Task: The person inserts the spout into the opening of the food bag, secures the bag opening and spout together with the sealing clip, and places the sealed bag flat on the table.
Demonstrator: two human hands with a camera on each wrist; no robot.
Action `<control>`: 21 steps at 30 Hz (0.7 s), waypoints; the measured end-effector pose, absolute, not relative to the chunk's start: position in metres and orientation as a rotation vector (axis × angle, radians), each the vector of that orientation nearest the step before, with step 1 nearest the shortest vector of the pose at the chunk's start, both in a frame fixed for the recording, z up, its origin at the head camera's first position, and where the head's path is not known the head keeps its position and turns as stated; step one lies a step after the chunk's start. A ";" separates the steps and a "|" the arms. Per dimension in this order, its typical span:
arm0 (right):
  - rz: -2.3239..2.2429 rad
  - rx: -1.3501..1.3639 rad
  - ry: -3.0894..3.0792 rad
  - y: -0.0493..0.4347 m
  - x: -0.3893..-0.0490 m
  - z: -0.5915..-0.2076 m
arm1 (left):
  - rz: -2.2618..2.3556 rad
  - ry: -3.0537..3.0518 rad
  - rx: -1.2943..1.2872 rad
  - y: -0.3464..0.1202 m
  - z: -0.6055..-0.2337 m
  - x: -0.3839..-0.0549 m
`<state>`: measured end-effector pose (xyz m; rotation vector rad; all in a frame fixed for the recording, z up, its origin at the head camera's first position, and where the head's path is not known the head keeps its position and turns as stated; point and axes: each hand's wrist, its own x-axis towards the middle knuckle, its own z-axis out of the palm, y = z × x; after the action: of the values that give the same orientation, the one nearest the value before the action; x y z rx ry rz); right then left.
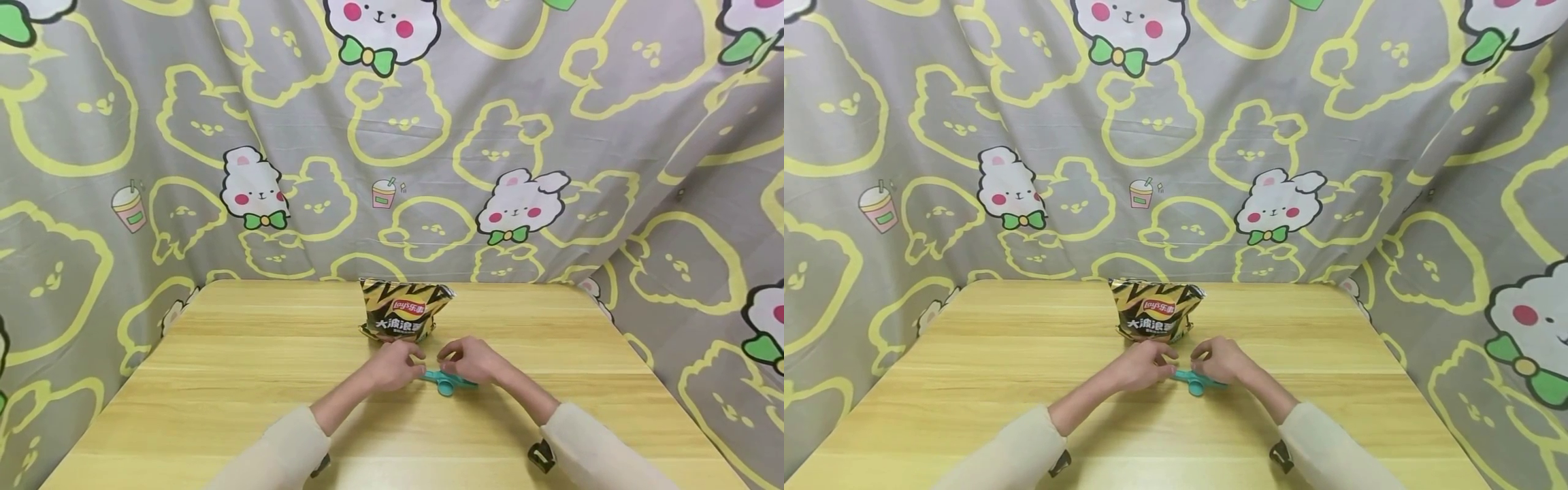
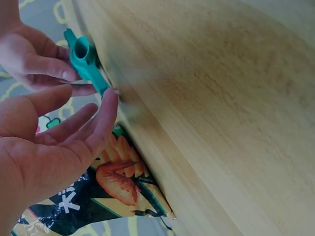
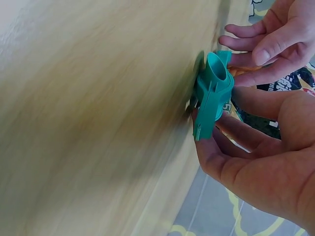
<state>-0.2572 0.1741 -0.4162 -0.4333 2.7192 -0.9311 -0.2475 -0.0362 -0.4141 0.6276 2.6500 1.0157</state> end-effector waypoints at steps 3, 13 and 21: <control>-0.934 -0.425 2.713 0.174 -0.258 -0.416 | 1.033 2.641 0.624 -0.036 -0.414 -0.248; -0.956 -0.419 2.665 0.175 -0.258 -0.415 | 1.108 2.619 0.580 -0.035 -0.414 -0.250; -1.035 -0.373 2.587 0.175 -0.259 -0.409 | 1.134 2.598 0.559 -0.036 -0.410 -0.249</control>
<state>-0.2591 0.1745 -0.4095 -0.3734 2.5873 -1.0355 -0.2493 -0.0365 -0.4098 0.5587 2.5978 1.1337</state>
